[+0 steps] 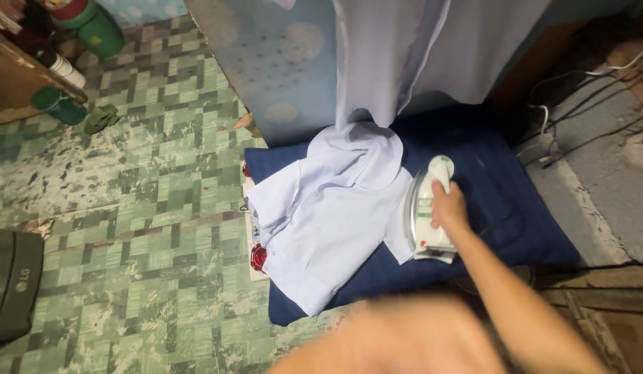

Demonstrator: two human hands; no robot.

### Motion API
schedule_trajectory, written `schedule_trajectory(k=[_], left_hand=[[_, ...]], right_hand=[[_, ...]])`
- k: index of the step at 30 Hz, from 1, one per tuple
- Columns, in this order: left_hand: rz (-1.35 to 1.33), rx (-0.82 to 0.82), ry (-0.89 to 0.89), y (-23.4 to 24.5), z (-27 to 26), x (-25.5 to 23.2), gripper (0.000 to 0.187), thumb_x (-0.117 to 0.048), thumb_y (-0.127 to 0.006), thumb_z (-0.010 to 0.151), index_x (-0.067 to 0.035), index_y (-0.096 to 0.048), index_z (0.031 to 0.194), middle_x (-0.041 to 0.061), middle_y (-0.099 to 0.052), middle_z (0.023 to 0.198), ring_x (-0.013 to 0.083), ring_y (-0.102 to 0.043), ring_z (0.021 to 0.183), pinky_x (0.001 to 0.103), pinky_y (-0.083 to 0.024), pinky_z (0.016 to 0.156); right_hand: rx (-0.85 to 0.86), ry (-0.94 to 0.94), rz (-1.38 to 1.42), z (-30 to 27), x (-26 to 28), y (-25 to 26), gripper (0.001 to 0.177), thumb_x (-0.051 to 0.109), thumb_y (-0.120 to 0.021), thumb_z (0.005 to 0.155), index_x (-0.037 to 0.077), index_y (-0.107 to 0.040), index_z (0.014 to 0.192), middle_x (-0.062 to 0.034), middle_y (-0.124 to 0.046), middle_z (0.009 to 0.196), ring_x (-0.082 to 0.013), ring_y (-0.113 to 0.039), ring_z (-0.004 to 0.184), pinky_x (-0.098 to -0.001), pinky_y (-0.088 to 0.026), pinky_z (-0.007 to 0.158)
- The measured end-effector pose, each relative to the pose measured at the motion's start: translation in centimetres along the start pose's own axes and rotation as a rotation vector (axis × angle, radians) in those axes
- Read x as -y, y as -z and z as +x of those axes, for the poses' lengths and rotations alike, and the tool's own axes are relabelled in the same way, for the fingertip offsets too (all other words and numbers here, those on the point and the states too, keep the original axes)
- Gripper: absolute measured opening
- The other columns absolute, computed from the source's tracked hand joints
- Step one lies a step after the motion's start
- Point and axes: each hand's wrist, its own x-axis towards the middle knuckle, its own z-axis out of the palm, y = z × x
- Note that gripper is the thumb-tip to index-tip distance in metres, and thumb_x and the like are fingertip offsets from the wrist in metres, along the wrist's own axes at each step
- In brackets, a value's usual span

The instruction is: The person irons a light blue shirt on a blue ironing board. They repeatedly smooth the fabric, reposition the shirt, and use a steam iron to remove wrinkles from the sleeves and body.

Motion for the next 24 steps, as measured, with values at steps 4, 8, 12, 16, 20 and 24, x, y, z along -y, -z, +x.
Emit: schedule_trajectory(k=[4, 8, 12, 16, 20, 24], left_hand=[[-0.037, -0.692, 0.249, 6.1, -0.9, 4.6, 0.036, -0.014, -0.060, 0.097, 0.000, -0.065, 0.130, 0.007, -0.067, 0.097, 0.0129, -0.063, 0.079, 0.026, -0.053, 0.072], [-0.074, -1.079, 0.436, 12.2, -4.6, 12.1, 0.037, -0.017, -0.061, 0.094, -0.002, -0.066, 0.127, 0.005, -0.066, 0.097, 0.0134, -0.062, 0.079, 0.027, -0.052, 0.070], [-0.190, -1.197, 0.559, 16.2, -8.9, 21.1, 0.039, -0.022, -0.062, 0.093, -0.003, -0.065, 0.127, 0.006, -0.068, 0.102, 0.0159, -0.065, 0.085, 0.032, -0.055, 0.074], [-0.269, -1.302, 0.702, 19.2, -10.5, 30.0, 0.045, -0.021, -0.063, 0.089, -0.010, -0.062, 0.132, 0.003, -0.071, 0.108, 0.0169, -0.067, 0.096, 0.037, -0.056, 0.084], [-0.231, -1.449, 0.485, 22.0, -9.7, 36.4, 0.048, -0.020, -0.065, 0.086, -0.012, -0.059, 0.133, 0.001, -0.065, 0.103, 0.0161, -0.061, 0.092, 0.042, -0.053, 0.083], [-0.201, -1.562, 0.501, 23.5, -6.7, 37.0, 0.044, -0.015, -0.065, 0.085, -0.015, -0.060, 0.128, 0.000, -0.062, 0.097, 0.0143, -0.058, 0.085, 0.039, -0.051, 0.080]], right_hand=[[0.066, -0.046, -0.048, 1.0, -0.6, 1.6, 0.033, 0.034, -0.059, 0.099, 0.002, -0.056, 0.105, -0.0073, -0.052, 0.065, -0.0170, -0.045, 0.042, -0.0361, -0.037, 0.036], [0.098, -0.056, -0.171, -2.2, -2.7, 3.7, 0.036, 0.035, -0.060, 0.097, 0.000, -0.060, 0.107, -0.0104, -0.054, 0.063, -0.0221, -0.047, 0.041, -0.0394, -0.037, 0.034], [0.072, -0.083, -0.255, -3.8, -2.0, 4.5, 0.038, 0.039, -0.060, 0.096, 0.004, -0.066, 0.111, -0.0081, -0.057, 0.064, -0.0196, -0.051, 0.045, -0.0370, -0.041, 0.037], [0.096, -0.002, -0.254, -1.2, -0.7, 3.7, 0.040, 0.039, -0.060, 0.095, 0.005, -0.066, 0.116, -0.0079, -0.060, 0.065, -0.0194, -0.055, 0.046, -0.0365, -0.043, 0.037], [0.136, 0.023, -0.247, 1.5, -1.4, 3.4, 0.043, 0.038, -0.061, 0.098, -0.002, -0.064, 0.113, -0.0109, -0.060, 0.066, -0.0218, -0.056, 0.045, -0.0381, -0.043, 0.037], [0.193, 0.019, -0.317, 0.8, -3.1, 5.3, 0.042, 0.037, -0.064, 0.095, 0.001, -0.061, 0.118, -0.0148, -0.061, 0.063, -0.0256, -0.053, 0.041, -0.0397, -0.041, 0.036]])
